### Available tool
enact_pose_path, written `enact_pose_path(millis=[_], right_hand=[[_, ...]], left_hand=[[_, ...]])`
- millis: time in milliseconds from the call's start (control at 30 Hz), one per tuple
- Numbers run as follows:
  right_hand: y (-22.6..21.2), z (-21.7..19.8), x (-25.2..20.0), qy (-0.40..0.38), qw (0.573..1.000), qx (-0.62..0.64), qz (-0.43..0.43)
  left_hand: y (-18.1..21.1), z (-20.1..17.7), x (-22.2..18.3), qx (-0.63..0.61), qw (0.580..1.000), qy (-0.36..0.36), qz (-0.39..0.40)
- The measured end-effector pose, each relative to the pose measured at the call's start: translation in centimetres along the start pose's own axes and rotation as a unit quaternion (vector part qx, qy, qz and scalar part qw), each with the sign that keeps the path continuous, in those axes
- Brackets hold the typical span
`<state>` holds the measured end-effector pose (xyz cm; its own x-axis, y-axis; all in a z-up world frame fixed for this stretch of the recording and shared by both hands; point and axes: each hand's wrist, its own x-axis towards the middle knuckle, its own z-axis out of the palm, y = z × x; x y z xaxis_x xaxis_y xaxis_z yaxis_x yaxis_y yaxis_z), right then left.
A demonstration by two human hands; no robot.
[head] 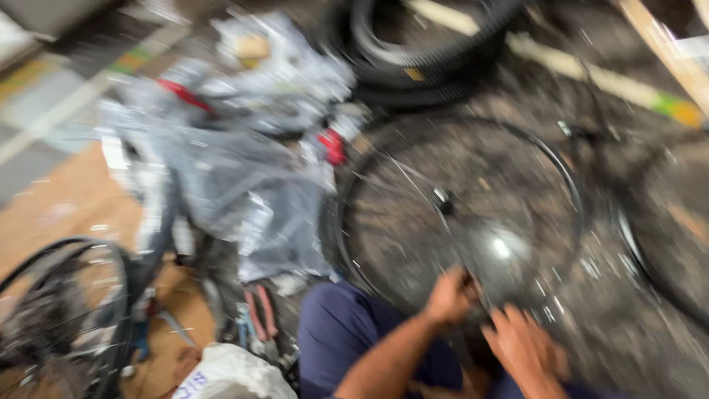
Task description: The person inserts spokes into a bicycle wheel rim and hub by hand, then tightens spoke nipples using their fingers.
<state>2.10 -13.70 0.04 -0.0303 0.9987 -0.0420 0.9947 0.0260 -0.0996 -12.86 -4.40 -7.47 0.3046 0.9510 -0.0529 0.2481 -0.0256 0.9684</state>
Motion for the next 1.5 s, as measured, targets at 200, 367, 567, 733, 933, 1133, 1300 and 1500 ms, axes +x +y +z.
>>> enact_pose_path(millis=[200, 367, 567, 733, 933, 1133, 1300, 1500], right_hand=[[-0.5, -1.4, -0.4, 0.034, 0.998, 0.058, 0.017], [0.1, -1.6, -2.2, 0.006, 0.954, 0.226, 0.198], [4.5, 0.5, -5.9, 0.085, 0.532, 0.79, 0.293], [4.7, 1.8, -5.8, 0.091, 0.516, 0.787, 0.325], [4.4, 1.9, -4.2, 0.093, 0.548, 0.738, 0.383], [4.8, 1.1, -3.7, 0.091, 0.539, 0.763, 0.346], [5.3, 2.4, -3.7, 0.118, 0.543, 0.735, 0.388], [5.1, 3.1, -3.2, 0.119, 0.555, 0.716, 0.406]], left_hand=[[1.9, 0.9, 0.7, -0.491, 0.862, -0.058, -0.113], [3.2, 1.7, 0.1, -0.184, 0.971, -0.014, -0.154], [0.4, 0.4, 0.3, -0.144, 0.945, -0.212, -0.205], [-0.5, 3.1, 0.8, -0.183, 0.944, -0.201, -0.186], [1.9, 4.2, 1.7, -0.138, 0.966, -0.169, -0.14], [3.4, 3.1, 1.9, -0.077, 0.974, -0.161, -0.14], [3.8, 2.9, 1.8, -0.15, 0.969, -0.137, -0.142], [4.1, 2.4, 1.8, -0.128, 0.971, -0.143, -0.145]])
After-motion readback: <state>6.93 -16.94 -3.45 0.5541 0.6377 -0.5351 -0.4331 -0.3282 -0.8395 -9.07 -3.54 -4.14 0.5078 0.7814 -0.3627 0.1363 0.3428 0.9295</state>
